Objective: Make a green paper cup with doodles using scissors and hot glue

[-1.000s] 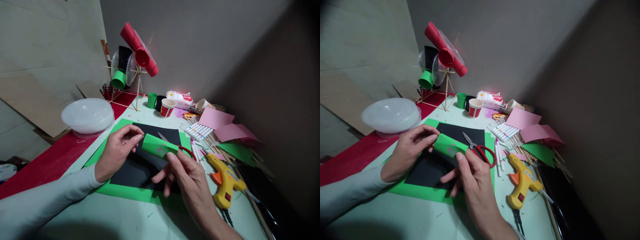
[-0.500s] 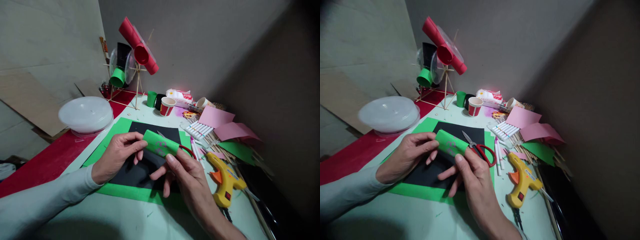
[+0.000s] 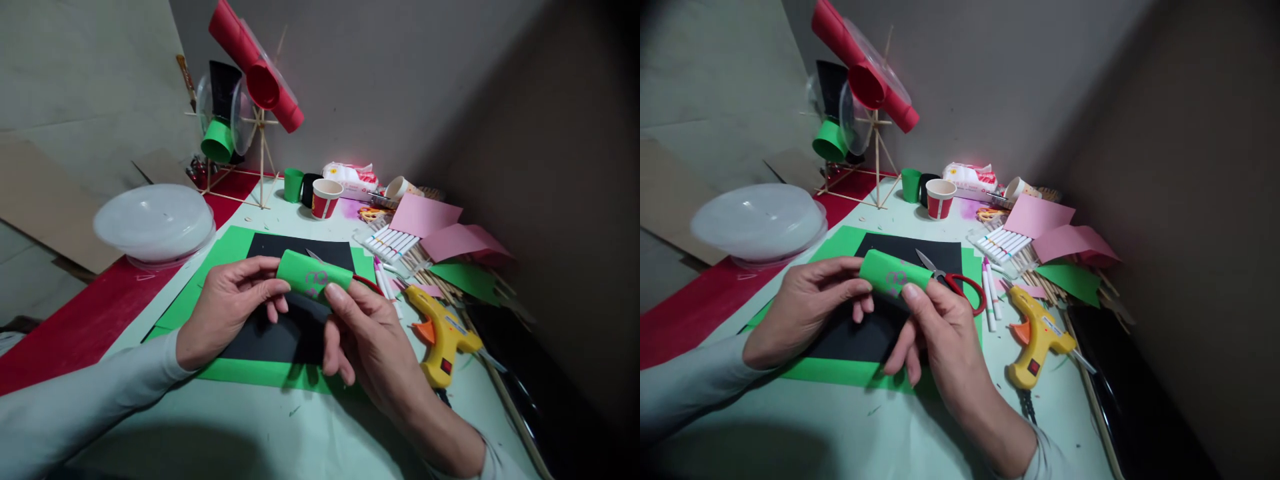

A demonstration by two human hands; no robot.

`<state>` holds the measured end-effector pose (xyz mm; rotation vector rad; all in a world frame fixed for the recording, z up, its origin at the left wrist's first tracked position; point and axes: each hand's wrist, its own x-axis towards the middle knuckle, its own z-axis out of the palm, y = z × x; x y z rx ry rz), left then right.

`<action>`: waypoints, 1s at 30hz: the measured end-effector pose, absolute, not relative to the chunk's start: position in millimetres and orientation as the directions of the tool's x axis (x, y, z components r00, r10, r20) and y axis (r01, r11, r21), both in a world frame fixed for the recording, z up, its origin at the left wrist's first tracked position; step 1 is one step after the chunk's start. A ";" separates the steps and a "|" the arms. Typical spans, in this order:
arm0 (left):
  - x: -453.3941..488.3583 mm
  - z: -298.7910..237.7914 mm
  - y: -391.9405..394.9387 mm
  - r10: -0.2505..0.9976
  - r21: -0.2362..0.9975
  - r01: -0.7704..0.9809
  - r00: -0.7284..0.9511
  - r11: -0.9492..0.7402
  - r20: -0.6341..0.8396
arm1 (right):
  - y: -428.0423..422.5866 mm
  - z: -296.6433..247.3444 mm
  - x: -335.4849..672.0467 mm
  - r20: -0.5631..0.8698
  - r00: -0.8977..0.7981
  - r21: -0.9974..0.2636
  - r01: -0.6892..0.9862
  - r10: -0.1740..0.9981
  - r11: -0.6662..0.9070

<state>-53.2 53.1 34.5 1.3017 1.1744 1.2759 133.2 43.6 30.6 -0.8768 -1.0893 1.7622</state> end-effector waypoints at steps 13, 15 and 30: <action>-49.2 37.6 53.9 0.986 0.989 -0.034 -0.086 -0.144 0.141 | 43.8 34.2 132.6 -0.168 -0.439 -0.860 -0.373 0.883 -0.349; -49.6 36.2 54.0 0.983 0.985 -0.033 -0.078 -0.167 0.164 | 44.7 34.0 133.2 -0.178 -0.438 -0.851 -0.381 0.881 -0.361; -54.4 32.4 56.8 0.966 0.970 0.083 -0.102 -0.230 0.238 | 49.5 36.0 135.0 -0.297 -0.363 -0.785 -0.433 0.883 -0.443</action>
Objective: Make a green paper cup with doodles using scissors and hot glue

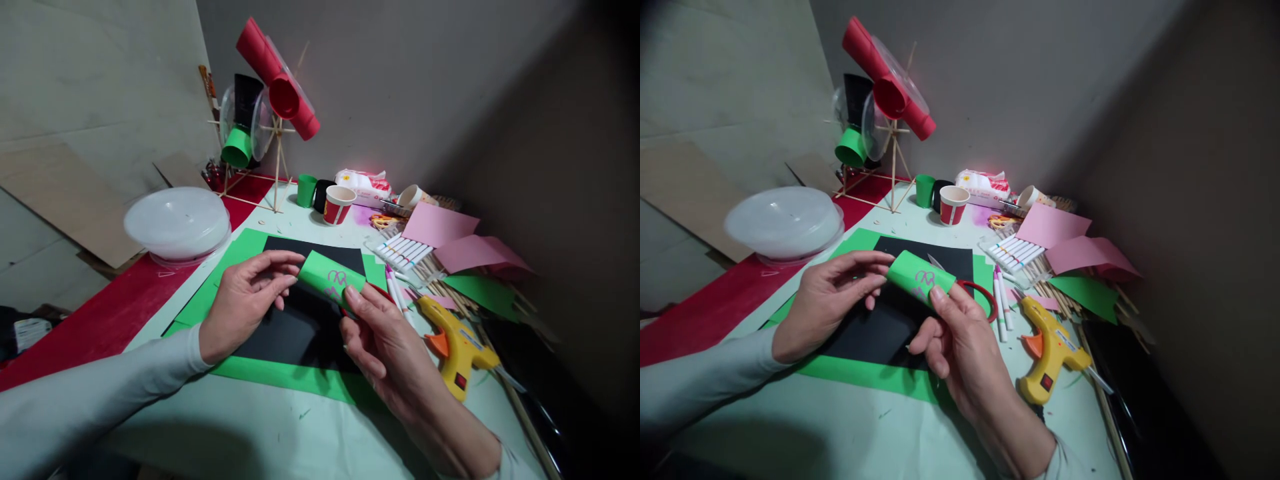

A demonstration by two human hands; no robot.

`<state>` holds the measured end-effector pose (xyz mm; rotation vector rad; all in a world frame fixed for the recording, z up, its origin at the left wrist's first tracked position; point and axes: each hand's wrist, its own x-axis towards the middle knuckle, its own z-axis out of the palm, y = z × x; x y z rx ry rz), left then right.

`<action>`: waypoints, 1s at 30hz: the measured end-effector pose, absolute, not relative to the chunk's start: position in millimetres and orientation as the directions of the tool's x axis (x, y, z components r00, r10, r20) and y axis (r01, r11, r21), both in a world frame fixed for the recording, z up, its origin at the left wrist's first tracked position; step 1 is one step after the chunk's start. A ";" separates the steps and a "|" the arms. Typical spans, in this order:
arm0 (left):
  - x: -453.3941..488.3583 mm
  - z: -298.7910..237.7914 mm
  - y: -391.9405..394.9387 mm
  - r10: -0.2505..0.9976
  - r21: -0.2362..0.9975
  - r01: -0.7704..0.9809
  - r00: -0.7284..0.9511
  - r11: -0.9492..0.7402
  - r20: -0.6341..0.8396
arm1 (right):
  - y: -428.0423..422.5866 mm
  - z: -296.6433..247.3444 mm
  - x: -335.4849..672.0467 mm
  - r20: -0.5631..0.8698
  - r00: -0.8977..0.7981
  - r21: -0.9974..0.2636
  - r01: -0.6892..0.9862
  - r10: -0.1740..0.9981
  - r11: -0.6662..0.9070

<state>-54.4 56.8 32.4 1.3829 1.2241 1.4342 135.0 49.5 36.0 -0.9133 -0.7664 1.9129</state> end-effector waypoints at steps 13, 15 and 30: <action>-61.7 37.4 58.0 0.959 0.934 0.217 0.033 -0.283 0.283 | 47.6 37.6 133.7 -0.264 -0.414 -0.794 -0.420 0.871 -0.440; -61.1 37.4 58.3 0.974 0.949 0.220 0.039 -0.228 0.225 | 46.7 37.1 133.5 -0.224 -0.431 -0.843 -0.365 0.874 -0.396; -54.8 36.5 54.7 0.996 0.991 0.119 0.063 -0.067 0.059 | 49.4 37.3 136.3 -0.161 -0.343 -0.929 -0.265 0.925 -0.260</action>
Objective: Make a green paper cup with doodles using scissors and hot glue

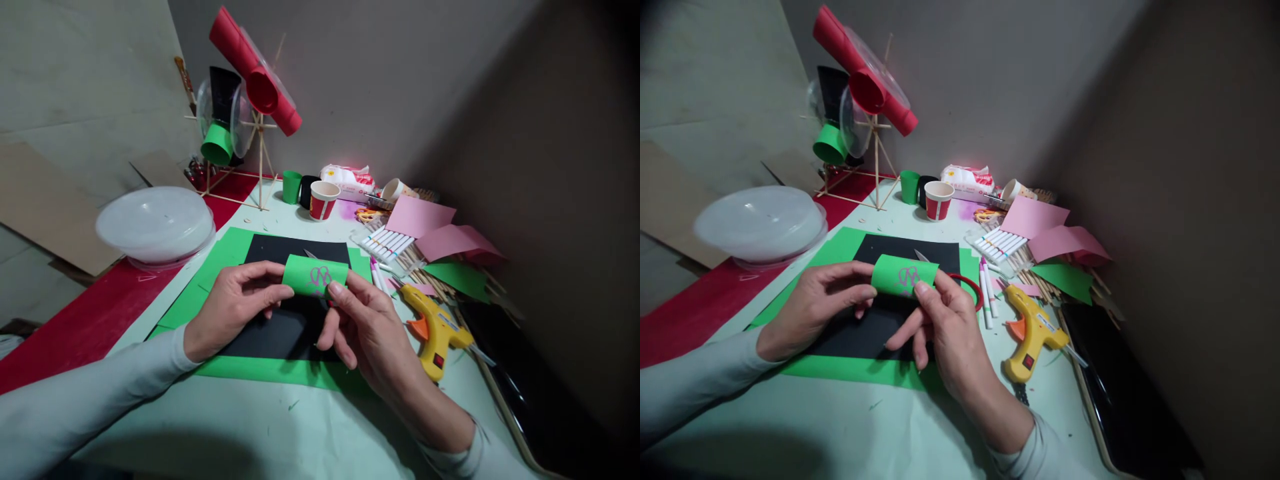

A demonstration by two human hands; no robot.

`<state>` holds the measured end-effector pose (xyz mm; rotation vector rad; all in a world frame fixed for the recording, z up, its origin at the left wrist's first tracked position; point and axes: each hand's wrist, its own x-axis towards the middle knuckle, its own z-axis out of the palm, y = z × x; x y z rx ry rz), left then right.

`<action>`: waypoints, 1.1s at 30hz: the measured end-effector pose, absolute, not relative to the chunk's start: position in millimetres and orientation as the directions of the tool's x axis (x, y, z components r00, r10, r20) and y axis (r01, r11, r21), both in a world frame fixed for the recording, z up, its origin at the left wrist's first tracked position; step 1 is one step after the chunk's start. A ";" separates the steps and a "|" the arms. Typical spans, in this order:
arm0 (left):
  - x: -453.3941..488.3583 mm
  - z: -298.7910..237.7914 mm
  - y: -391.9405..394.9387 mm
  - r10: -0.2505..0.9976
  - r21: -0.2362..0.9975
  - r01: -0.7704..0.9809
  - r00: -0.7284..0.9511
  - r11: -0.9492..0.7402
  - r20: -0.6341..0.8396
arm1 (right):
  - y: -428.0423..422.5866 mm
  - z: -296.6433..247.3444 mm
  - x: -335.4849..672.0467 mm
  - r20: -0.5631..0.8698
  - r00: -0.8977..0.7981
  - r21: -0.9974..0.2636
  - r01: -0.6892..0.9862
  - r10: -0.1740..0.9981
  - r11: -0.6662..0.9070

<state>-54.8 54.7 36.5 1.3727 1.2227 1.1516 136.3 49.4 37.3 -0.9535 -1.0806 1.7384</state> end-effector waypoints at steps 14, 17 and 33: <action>-57.8 27.9 64.0 0.975 0.921 -0.318 0.061 0.223 -0.215 | 43.1 29.0 137.0 0.087 -0.274 -0.959 0.238 0.958 0.155; -57.1 28.7 63.5 0.967 0.883 -0.396 0.059 0.251 -0.248 | 42.0 28.9 136.2 0.135 -0.258 -0.945 0.257 0.957 0.203; -50.2 28.0 61.5 0.934 0.804 -0.485 0.082 0.343 -0.349 | 50.9 32.5 137.5 0.080 -0.201 -0.997 -0.013 0.976 0.079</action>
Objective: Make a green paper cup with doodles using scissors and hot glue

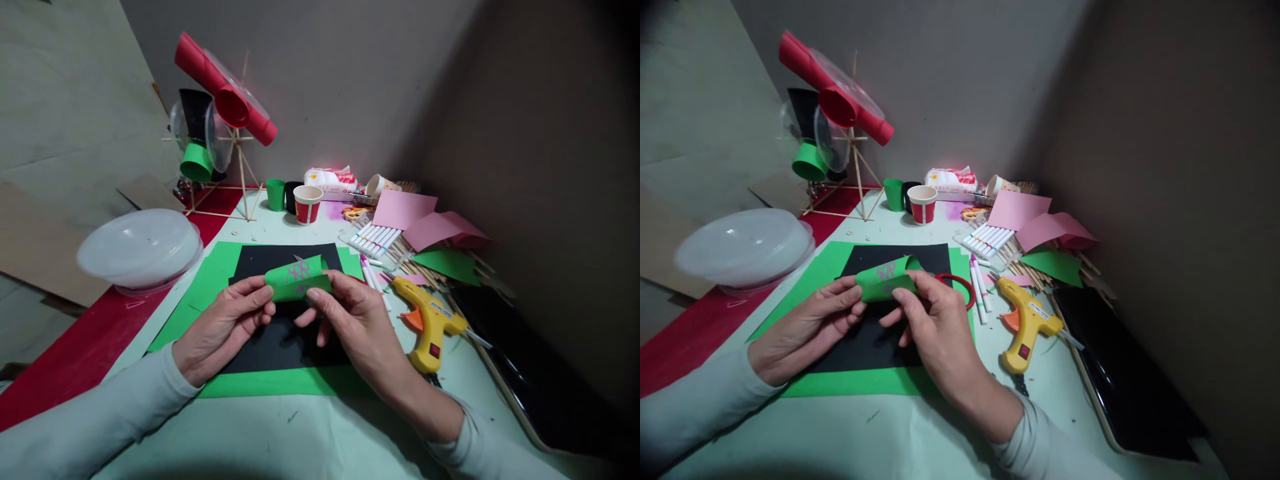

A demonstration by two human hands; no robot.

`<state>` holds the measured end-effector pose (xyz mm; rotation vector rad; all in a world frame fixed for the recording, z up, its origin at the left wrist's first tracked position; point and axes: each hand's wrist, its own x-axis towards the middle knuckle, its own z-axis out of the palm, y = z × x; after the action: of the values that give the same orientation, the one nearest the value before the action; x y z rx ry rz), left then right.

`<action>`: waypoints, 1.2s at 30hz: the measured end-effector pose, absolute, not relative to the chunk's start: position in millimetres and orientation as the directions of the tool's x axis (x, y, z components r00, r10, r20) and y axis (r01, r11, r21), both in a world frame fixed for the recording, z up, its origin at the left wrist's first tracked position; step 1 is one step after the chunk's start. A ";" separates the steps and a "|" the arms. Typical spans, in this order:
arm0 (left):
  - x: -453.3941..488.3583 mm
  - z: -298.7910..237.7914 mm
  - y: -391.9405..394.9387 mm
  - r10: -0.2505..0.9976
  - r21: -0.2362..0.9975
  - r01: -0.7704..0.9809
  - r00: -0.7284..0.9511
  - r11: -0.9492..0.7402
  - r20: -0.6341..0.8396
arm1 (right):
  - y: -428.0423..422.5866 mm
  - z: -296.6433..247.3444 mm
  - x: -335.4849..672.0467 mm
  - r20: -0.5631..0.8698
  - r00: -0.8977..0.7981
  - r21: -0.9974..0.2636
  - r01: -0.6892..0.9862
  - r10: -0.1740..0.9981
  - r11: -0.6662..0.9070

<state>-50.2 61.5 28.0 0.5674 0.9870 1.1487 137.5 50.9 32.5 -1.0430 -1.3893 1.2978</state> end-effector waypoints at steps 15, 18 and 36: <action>-39.2 30.8 50.6 0.992 0.996 -0.090 -0.125 -0.018 0.007 | 59.6 25.7 138.6 -0.154 -0.264 -0.883 -0.396 0.952 -0.252; -39.3 31.4 49.2 0.988 0.995 -0.080 -0.144 -0.059 0.047 | 58.5 27.5 137.2 -0.169 -0.259 -0.875 -0.405 0.951 -0.265; -43.7 28.4 46.0 0.964 0.981 0.080 -0.186 -0.176 0.188 | 53.5 32.2 138.0 -0.212 -0.358 -0.839 -0.411 0.909 -0.358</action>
<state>-43.7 46.0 28.4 1.2954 1.3083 1.4624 138.0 53.5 32.2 -0.8755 -0.8757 1.8461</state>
